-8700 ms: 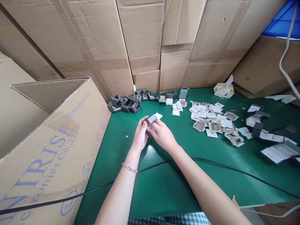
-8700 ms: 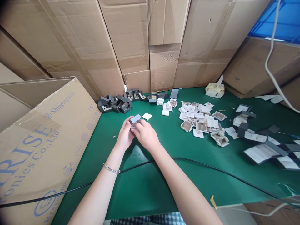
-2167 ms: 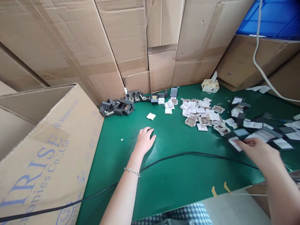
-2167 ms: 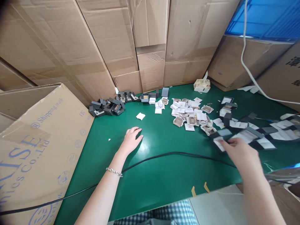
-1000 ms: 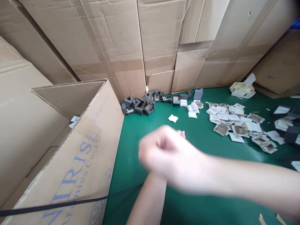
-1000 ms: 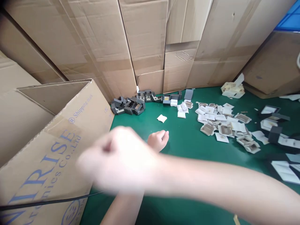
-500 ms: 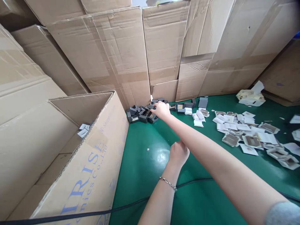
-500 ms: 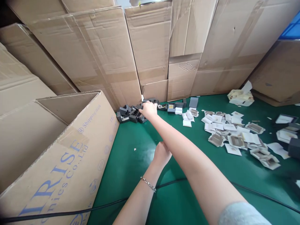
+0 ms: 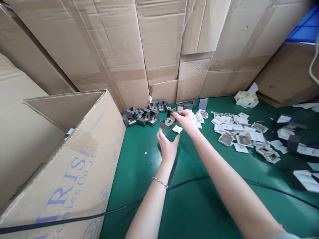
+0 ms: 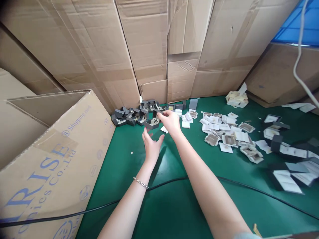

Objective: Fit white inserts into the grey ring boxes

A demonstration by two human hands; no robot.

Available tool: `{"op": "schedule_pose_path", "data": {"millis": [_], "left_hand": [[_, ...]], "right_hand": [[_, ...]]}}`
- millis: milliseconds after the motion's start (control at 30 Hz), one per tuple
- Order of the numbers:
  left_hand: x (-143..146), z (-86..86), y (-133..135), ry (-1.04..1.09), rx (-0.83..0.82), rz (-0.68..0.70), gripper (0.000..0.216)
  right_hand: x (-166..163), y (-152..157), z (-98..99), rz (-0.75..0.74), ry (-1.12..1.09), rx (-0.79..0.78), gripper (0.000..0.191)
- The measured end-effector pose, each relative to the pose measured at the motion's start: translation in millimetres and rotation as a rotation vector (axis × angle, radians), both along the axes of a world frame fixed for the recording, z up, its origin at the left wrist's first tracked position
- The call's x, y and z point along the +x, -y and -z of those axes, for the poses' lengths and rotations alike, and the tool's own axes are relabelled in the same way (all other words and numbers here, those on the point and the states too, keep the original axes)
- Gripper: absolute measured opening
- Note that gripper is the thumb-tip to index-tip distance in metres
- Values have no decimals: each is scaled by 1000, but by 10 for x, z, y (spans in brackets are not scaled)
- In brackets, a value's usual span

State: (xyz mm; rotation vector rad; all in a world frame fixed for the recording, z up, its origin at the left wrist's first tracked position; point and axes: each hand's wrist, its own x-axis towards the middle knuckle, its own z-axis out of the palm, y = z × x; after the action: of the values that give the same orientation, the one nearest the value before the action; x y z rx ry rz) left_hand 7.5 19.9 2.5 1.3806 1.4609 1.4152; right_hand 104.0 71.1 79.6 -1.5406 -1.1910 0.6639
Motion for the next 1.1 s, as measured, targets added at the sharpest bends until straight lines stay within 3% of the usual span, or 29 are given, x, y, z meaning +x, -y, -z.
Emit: {"op": "schedule_pose_path", "data": {"millis": [100, 267, 333, 500, 667, 767, 933, 1100], "left_hand": [[-40, 20, -37, 23, -45, 29, 82], [-90, 43, -48, 20, -59, 113, 56], [-117, 31, -8, 26, -102, 105, 57], [-203, 13, 50, 141, -182, 62, 60], [-261, 43, -32, 287, -211, 19, 56], [-267, 99, -81, 333, -241, 18, 55], [-240, 179, -105, 635, -256, 185, 62], [-208, 25, -23, 854, -335, 364, 63]], "right_hand": [[85, 254, 307, -45, -502, -175, 14], [159, 508, 645, -118, -637, -260, 21], [230, 547, 700, -106, -542, -246, 27], [426, 483, 760, 63, 24, -278, 35], [401, 211, 703, 61, 268, -336, 40], [294, 24, 641, 38, 352, -390, 38], [170, -115, 620, 15, 391, -383, 29], [218, -18, 672, 25, 261, -308, 7]]}}
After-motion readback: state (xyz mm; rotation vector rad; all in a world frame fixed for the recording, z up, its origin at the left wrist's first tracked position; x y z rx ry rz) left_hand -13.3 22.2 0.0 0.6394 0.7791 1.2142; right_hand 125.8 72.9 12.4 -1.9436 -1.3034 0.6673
